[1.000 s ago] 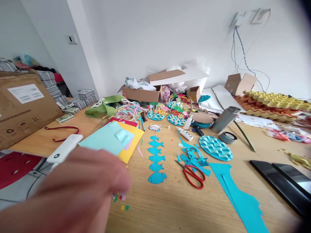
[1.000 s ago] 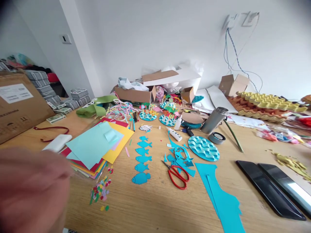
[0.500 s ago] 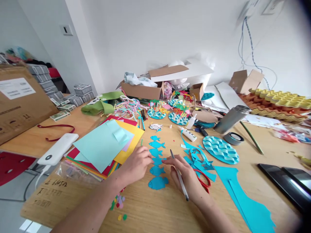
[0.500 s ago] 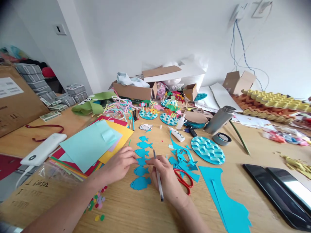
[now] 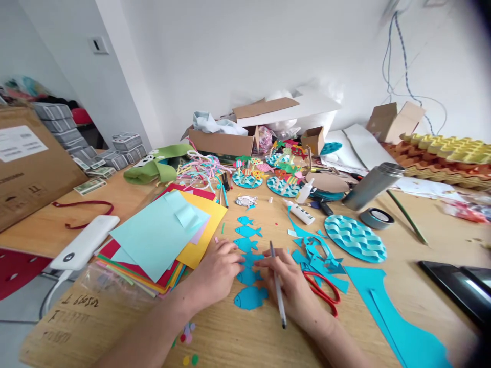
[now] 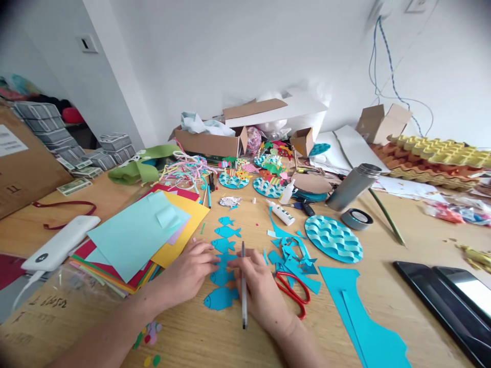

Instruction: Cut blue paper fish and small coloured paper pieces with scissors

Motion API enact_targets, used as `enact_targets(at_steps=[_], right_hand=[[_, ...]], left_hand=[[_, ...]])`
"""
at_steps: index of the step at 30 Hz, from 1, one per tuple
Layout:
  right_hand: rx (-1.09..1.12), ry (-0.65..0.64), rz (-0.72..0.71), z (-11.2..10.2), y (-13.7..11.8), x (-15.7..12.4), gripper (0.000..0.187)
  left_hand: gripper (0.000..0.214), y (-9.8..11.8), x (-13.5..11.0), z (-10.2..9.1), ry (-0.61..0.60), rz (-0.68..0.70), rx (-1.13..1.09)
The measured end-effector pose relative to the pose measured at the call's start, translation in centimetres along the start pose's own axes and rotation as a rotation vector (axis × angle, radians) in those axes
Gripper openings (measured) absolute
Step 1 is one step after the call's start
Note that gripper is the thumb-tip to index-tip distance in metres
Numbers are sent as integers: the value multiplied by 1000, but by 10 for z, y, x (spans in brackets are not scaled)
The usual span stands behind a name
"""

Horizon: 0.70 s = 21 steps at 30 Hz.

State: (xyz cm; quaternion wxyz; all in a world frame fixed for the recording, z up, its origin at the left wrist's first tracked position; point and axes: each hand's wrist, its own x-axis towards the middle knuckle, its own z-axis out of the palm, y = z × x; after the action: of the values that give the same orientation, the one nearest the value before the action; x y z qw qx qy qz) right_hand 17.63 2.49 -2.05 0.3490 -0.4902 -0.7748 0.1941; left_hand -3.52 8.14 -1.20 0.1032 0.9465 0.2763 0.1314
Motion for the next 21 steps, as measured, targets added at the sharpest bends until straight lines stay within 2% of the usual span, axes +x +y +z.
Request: enact_targets(at_steps=[4,8,10,16,21], right_hand=[[136,294,95,-10,4,-6,19],[246,396,174,-20,7,-7,10],[251,349,163,-22,7,-7,11],[99,-41,72,-13,-3,-4,40],[40,-135,16,-3,-10,-1,42]], left_hand=[[31,0,-1,2,20,-67,-79],[30,0,-1,1,21,-43,-81],[30,1,-1,0,26,-31,-83],[29,1,0,-4,-16,-43,-58],[24,1,0,-4,-31,-30,-40]])
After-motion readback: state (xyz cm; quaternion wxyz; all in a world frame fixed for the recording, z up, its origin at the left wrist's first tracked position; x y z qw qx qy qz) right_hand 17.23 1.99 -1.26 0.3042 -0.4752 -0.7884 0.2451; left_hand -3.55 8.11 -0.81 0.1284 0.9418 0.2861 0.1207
